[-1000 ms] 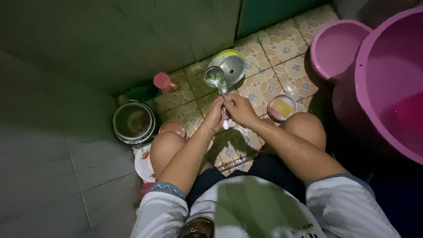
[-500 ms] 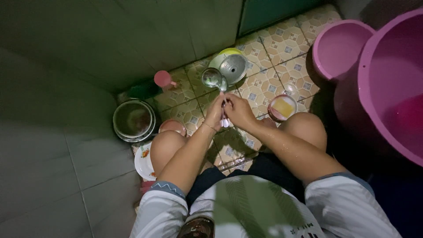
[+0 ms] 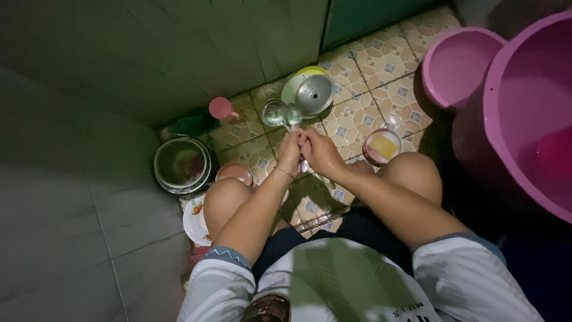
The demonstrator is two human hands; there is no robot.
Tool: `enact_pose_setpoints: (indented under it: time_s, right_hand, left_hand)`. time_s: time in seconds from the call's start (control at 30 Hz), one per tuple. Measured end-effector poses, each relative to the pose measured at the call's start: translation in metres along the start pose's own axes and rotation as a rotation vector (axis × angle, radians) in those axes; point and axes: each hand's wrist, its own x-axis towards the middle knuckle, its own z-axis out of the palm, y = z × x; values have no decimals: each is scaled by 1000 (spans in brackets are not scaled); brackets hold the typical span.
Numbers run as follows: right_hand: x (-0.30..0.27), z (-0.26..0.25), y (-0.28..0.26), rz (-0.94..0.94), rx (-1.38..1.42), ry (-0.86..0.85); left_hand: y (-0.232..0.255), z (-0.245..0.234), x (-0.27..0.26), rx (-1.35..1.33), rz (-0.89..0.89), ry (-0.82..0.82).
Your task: The recorder is washing kitchen items like a spoon, a lid, and a bowl on a floor using a sponge and soap.
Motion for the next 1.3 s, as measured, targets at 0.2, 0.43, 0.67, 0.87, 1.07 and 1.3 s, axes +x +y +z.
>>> enact_pose_setpoints:
  time_s: [0.2, 0.43, 0.67, 0.87, 1.07, 1.3]
  right_hand:
    - [-2, 1, 5, -14, -70, -129]
    - [0, -2, -8, 66, -88, -73]
    - [2, -5, -8, 80, -58, 12]
    - [-1, 2, 1, 122, -39, -56]
    - [-3, 5, 0, 33, -23, -26]
    - [-8, 9, -6, 61, -43, -126]
  left_hand:
    - [32, -9, 5, -127, 63, 116]
    - [90, 39, -44, -454, -242, 190]
    - [20, -2, -4, -346, -96, -64]
    - [39, 13, -18, -346, -76, -1]
    - [15, 1, -1, -273, -24, -6]
    - [15, 2, -5, -249, 20, -22]
